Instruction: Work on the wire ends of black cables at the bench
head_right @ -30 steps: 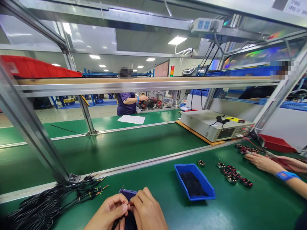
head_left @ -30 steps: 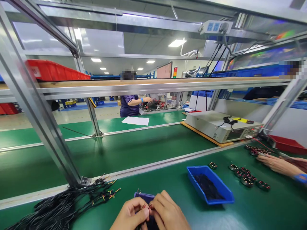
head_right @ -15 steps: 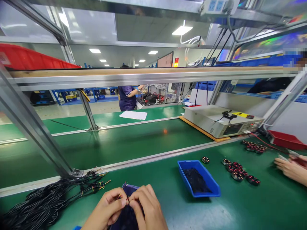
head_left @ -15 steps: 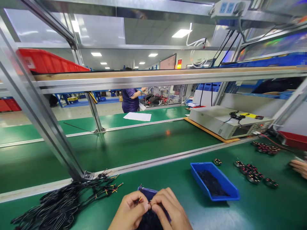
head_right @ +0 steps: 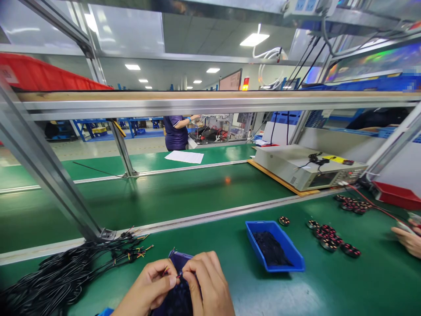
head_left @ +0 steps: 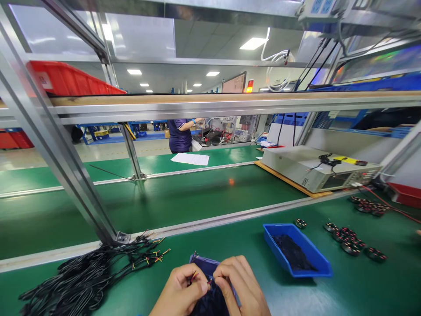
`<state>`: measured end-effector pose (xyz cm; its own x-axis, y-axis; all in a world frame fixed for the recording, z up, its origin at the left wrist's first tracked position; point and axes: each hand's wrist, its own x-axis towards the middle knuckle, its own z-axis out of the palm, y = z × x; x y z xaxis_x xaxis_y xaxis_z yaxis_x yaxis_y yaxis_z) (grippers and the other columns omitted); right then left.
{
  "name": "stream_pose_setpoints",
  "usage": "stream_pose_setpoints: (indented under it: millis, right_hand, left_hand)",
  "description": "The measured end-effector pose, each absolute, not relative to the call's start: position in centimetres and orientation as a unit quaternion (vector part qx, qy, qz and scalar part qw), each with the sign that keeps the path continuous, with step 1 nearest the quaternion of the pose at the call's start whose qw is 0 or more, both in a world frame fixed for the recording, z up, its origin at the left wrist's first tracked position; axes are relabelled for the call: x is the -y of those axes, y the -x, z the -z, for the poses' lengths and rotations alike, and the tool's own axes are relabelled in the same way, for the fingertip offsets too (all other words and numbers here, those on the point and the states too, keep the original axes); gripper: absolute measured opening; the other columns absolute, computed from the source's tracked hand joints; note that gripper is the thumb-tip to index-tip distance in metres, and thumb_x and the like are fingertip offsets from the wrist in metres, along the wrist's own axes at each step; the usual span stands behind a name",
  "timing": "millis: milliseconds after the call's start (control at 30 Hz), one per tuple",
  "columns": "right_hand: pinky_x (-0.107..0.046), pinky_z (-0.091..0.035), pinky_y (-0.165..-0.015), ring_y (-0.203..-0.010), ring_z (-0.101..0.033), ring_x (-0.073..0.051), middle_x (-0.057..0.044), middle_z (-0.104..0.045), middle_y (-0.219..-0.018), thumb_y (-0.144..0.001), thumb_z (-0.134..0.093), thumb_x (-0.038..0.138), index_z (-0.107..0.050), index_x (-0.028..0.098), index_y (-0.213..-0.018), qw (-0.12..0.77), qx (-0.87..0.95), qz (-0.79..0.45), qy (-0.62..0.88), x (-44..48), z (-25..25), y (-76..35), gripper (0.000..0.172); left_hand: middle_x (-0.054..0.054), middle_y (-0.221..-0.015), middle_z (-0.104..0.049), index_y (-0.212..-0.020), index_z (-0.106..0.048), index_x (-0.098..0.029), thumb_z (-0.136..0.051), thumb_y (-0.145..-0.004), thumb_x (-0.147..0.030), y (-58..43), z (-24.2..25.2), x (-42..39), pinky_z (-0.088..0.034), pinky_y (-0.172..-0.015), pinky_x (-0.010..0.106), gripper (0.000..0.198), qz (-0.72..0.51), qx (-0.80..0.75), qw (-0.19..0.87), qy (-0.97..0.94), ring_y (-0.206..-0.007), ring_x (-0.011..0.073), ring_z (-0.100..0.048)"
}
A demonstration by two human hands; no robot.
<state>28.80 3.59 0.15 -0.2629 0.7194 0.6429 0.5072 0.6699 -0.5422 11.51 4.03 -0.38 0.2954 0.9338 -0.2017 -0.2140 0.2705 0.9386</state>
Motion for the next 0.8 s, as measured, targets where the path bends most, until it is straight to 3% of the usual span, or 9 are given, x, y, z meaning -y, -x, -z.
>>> stream_pose_setpoints:
  millis: [200, 300, 467, 800]
  right_hand:
    - [-0.030, -0.056, -0.069, -0.077, -0.065, -0.020, -0.005, -0.070, -0.082, -0.098, -0.053, 0.017, -0.069, 0.023, -0.094, 0.476, 0.799, -0.106, 0.352, -3.55, -0.18, -29.02, 0.018]
    - [-0.024, -0.058, -0.062, -0.069, -0.068, -0.018, -0.006, -0.072, -0.084, -0.097, -0.058, 0.026, -0.074, 0.024, -0.098, 0.530, 0.735, -0.219, 0.362, -3.52, -0.04, -29.00, 0.016]
    - [-0.019, -0.057, -0.054, -0.057, -0.066, -0.015, -0.003, -0.071, -0.077, -0.090, -0.069, 0.039, -0.077, 0.024, -0.090, 0.591, 0.590, -0.381, 0.397, -3.50, 0.14, -28.54, 0.017]
    - [-0.019, -0.060, -0.068, -0.072, -0.073, -0.018, -0.003, -0.076, -0.083, -0.088, -0.067, 0.018, -0.076, 0.025, -0.090, 0.566, 0.693, -0.244, 0.374, -3.37, -0.30, -29.00, 0.011]
  left_hand:
    - [-0.007, -0.045, -0.046, -0.065, -0.059, -0.017, -0.077, -0.066, -0.067, -11.30, 1.05, -3.95, -0.017, -0.036, 0.018, 0.053, -0.414, -0.442, 0.652, -0.457, -0.036, 0.0046, -0.032]
    - [-0.007, -0.042, -0.044, -0.065, -0.059, -0.017, -0.075, -0.067, -0.069, -11.10, 1.36, -3.97, -0.016, -0.035, 0.018, 0.054, -0.398, -0.443, 0.657, -0.462, -0.034, 0.0048, -0.032]
    - [-0.008, -0.040, -0.043, -0.065, -0.060, -0.017, -0.075, -0.064, -0.071, -11.05, 1.11, -3.83, -0.015, -0.035, 0.019, 0.056, -0.382, -0.424, 0.672, -0.472, -0.034, 0.0052, -0.031]
    - [-0.009, -0.039, -0.040, -0.064, -0.059, -0.017, -0.075, -0.062, -0.072, -11.29, 0.63, -3.77, -0.015, -0.037, 0.020, 0.057, -0.371, -0.436, 0.673, -0.469, -0.035, 0.0048, -0.026]
